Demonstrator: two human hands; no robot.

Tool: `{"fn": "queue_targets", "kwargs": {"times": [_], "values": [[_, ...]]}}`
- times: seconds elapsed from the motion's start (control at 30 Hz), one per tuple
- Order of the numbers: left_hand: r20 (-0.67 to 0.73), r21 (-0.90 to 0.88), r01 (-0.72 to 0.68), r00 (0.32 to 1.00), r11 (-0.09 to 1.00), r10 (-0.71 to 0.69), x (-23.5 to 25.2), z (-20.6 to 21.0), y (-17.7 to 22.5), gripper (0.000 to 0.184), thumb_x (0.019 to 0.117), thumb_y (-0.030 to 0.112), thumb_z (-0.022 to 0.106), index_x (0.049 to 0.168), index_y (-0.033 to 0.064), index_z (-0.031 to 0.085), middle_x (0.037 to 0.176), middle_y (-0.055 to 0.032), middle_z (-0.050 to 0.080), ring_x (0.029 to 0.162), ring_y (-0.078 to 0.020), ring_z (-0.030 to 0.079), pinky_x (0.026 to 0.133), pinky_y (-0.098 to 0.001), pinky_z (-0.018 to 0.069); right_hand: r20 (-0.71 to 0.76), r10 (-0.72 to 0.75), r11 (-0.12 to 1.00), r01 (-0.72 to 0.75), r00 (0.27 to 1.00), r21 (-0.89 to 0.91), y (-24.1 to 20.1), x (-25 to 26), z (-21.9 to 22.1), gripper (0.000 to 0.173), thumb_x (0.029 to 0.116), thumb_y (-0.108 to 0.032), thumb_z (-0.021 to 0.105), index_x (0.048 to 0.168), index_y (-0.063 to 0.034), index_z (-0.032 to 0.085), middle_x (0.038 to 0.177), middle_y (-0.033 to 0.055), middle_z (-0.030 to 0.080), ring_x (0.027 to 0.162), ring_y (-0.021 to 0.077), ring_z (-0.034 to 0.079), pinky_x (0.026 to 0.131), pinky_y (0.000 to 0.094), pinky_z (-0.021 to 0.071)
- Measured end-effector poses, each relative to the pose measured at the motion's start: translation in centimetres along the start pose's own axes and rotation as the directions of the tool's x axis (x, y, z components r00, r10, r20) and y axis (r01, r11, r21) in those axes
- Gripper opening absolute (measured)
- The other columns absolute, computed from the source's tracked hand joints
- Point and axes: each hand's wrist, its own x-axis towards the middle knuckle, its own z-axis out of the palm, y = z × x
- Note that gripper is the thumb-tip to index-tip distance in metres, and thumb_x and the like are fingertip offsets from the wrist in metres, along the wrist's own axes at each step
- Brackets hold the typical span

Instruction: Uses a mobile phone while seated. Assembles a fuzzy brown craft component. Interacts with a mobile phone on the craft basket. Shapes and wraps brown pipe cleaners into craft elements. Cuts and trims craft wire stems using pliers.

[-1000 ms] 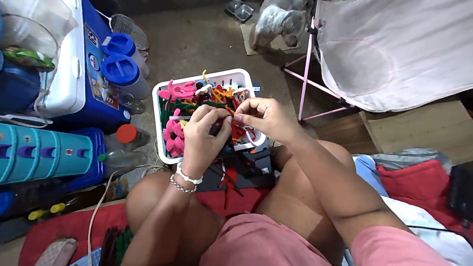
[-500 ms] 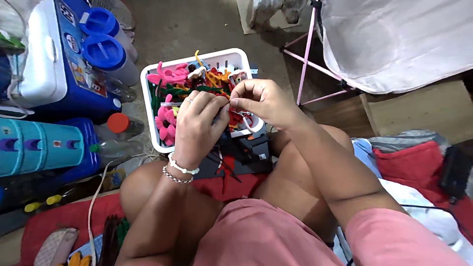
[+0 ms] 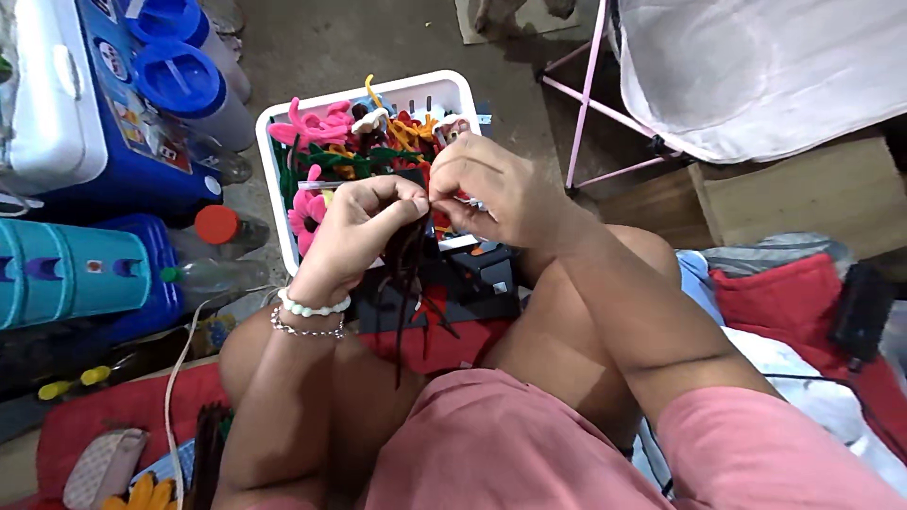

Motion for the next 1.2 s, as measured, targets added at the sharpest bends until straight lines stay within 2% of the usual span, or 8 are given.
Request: {"fn": "queue_targets", "kwargs": {"times": [0.2,0.33,0.47,0.6,0.93,1.07,1.13,1.2], "values": [[0.177,-0.279,0.285,0.954,0.917,-0.242,0.9,-0.5,-1.1,0.026,0.1015,0.015,0.049,0.085,0.0159,0.069,0.073,0.0057,0.064,0.063,-0.001,0.059,0.058,-0.0167,0.0512,0.094,-0.057,0.994,0.066,0.994,-0.089,-0.5,-0.6,-0.1,0.019,0.1056,-0.009,0.053,0.104,0.0008,0.069,0.106,0.0166,0.07,0.109,0.0275,0.066,0.104,0.0376,0.0491],[0.055,-0.252,0.19,0.982,0.949,-0.182,0.6,0.3,-1.0,0.02,0.1054,0.016,0.05,0.096,0.0143,0.068,0.079,0.0031,0.065,0.063,-0.002,0.059,0.057,-0.0163,0.0513,0.102,0.239,0.97,-0.232,0.966,-0.078,1.4,-1.2,-0.7,0.022,0.1044,-0.02,0.059,0.106,-0.0013,0.07,0.107,0.013,0.071,0.108,0.0253,0.067,0.099,0.0422,0.0526],[-0.097,-0.113,0.066,0.992,0.991,-0.077,0.8,0.4,-0.6,0.016,0.1056,0.016,0.053,0.103,0.0148,0.069,0.09,0.0028,0.068,0.073,-0.0039,0.064,0.064,-0.0187,0.0554,0.276,0.751,0.66,-0.67,0.6,-0.338,3.0,-2.9,-0.5,0.04,0.0972,-0.031,0.071,0.117,0.0029,0.066,0.115,0.0264,0.063,0.107,0.0448,0.064,0.089,0.063,0.0527],[-0.183,-0.035,-0.028,0.983,0.999,0.021,1.7,0.3,-1.0,0.013,0.1042,0.012,0.057,0.103,0.0102,0.07,0.091,0.0015,0.069,0.077,-0.0056,0.065,0.069,-0.0212,0.056,0.315,0.92,0.378,-0.737,0.233,-0.56,3.5,-4.7,3.1,0.059,0.0914,-0.032,0.079,0.134,0.0033,0.058,0.135,0.0295,0.055,0.126,0.0531,0.052,0.091,0.0724,0.0465],[-0.342,0.187,-0.176,0.911,0.967,0.231,1.7,-0.1,-1.3,0.008,0.1008,0.01,0.063,0.103,0.0061,0.069,0.093,0.0002,0.07,0.08,-0.0068,0.067,0.071,-0.0231,0.0581,0.276,0.961,0.186,-0.733,-0.003,-0.655,3.8,-3.3,4.5,0.042,0.0998,-0.023,0.061,0.13,0.0073,0.06,0.146,0.0269,0.048,0.139,0.049,0.041,0.098,0.0702,0.0434],[-0.382,0.5,-0.263,0.788,0.825,0.483,1.4,0.5,-1.0,0.011,0.0966,0.009,0.067,0.102,0.0017,0.072,0.095,-0.0023,0.068,0.082,-0.0053,0.066,0.072,-0.0208,0.0579,0.207,0.941,0.333,-0.836,0.267,-0.436,2.1,-2.2,0.9,0.036,0.1073,-0.023,0.047,0.12,0.0061,0.064,0.117,0.0279,0.064,0.113,0.0456,0.061,0.089,0.0636,0.0511],[-0.356,0.665,-0.277,0.699,0.694,0.62,1.1,1.2,-0.6,0.01,0.0932,0.008,0.069,0.099,0.0006,0.073,0.093,-0.005,0.069,0.083,-0.006,0.066,0.073,-0.0201,0.0565,0.18,0.853,0.516,-0.845,0.49,-0.14,0.7,-2.2,-0.5,0.033,0.1107,-0.021,0.038,0.112,0.0019,0.062,0.092,0.0157,0.066,0.08,0.0268,0.066,0.071,0.0459,0.0553],[-0.282,0.785,-0.284,0.628,0.551,0.725,0.7,1.7,0.1,0.01,0.0907,0.008,0.073,0.096,0.0003,0.075,0.091,-0.0084,0.07,0.085,-0.0099,0.067,0.075,-0.0222,0.0563,0.28,0.771,0.528,-0.82,0.572,0.22,-1.2,-1.5,-1.3,0.04,0.1109,-0.026,0.03,0.118,-0.0018,0.061,0.093,0.0054,0.069,0.081,0.0112,0.068,0.072,0.0302,0.0579]]}}
